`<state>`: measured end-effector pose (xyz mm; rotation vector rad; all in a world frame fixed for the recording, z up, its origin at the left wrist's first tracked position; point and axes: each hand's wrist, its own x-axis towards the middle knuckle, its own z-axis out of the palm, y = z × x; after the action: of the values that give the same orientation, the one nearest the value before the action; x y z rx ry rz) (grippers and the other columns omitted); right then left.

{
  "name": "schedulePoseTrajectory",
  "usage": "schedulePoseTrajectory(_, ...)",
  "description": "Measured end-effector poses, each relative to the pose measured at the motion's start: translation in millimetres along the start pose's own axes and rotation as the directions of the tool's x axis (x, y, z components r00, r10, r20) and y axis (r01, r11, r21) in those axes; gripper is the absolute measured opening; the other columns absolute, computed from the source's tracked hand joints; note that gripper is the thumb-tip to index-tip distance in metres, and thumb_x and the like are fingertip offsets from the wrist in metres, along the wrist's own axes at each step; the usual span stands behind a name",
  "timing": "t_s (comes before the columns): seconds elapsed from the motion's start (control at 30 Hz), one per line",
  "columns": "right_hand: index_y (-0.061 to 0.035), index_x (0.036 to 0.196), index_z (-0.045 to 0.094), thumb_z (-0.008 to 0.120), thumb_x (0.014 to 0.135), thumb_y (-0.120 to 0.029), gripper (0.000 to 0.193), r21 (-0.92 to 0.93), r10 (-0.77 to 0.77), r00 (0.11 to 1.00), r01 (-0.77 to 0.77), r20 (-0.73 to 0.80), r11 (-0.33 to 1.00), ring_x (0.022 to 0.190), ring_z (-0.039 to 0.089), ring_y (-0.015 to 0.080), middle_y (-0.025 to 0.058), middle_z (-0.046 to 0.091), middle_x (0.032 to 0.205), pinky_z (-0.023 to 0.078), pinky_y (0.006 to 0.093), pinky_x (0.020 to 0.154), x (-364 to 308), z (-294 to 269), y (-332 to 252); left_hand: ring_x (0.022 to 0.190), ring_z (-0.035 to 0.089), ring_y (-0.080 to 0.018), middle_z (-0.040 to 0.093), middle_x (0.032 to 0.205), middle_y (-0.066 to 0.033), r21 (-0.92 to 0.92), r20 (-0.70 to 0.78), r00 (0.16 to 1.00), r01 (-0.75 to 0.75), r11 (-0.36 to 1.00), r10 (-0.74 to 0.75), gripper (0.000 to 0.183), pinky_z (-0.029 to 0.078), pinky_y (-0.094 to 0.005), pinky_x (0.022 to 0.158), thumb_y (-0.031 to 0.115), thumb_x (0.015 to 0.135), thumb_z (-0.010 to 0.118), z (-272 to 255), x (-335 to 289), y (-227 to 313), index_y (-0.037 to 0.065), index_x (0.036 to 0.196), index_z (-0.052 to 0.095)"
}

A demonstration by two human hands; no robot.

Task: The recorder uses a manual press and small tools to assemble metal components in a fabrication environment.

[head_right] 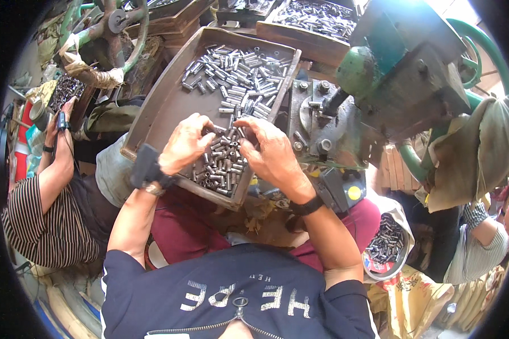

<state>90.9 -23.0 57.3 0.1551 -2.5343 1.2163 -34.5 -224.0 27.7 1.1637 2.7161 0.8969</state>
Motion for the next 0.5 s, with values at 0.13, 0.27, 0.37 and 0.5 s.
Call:
schedulePoseTrajectory(0.13, -0.0067, 0.115, 0.063, 0.063, 0.083, -0.004, 0.032, 0.136, 0.011, 0.999, -0.003, -0.054, 0.991, 0.091, 0.066, 0.0354, 0.0162, 0.068, 0.100, 0.052, 0.0422, 0.085, -9, 6, 1, 0.070, 0.058, -0.0068, 0.065, 0.089, -0.0010, -0.663, 0.427, 0.888, 0.437, 0.608, -0.173, 0.024, 0.047, -0.0235, 0.063, 0.017, 0.093, 0.067, -23, -4, 48, 0.004, 0.114, 0.064)
schedulePoseTrajectory(0.27, -0.0070, 0.111, 0.065, 0.067, 0.083, -0.006, 0.028, 0.009, -0.078, 0.997, 0.078, 0.008, 0.997, 0.096, 0.066, 0.0343, 0.0156, 0.069, 0.104, 0.051, 0.0420, 0.087, -12, 0, -8, 0.070, 0.055, -0.0034, 0.063, 0.085, 0.0020, -0.677, 0.387, 0.912, 0.381, 0.630, -0.136, 0.020, 0.046, -0.0215, 0.064, 0.013, 0.097, 0.064, -16, -10, 56, 0.003, 0.114, 0.063)
schedulePoseTrajectory(0.37, -0.0061, 0.109, 0.066, 0.071, 0.085, -0.007, 0.024, 0.107, 0.044, 0.996, -0.035, -0.082, 0.994, 0.096, 0.069, 0.0272, 0.0116, 0.071, 0.103, 0.052, 0.0365, 0.086, -26, -14, -9, 0.074, 0.057, -0.0034, 0.064, 0.092, 0.0015, -0.789, 0.388, 0.908, 0.416, 0.452, -0.159, 0.020, 0.048, -0.0211, 0.066, 0.015, 0.098, 0.064, -8, -16, 58, 0.004, 0.115, 0.063)
schedulePoseTrajectory(0.5, 0.0017, 0.109, 0.064, 0.070, 0.091, -0.005, 0.020, 0.587, 0.397, 0.914, -0.275, -0.086, 0.762, 0.095, 0.068, 0.0126, 0.0071, 0.071, 0.103, 0.055, 0.0278, 0.082, -49, -23, -6, 0.079, 0.059, -0.0034, 0.066, 0.099, 0.0028, -0.891, 0.441, 0.881, 0.453, 0.039, -0.172, 0.020, 0.050, -0.0218, 0.073, 0.017, 0.099, 0.064, 2, -27, 70, 0.008, 0.117, 0.062)
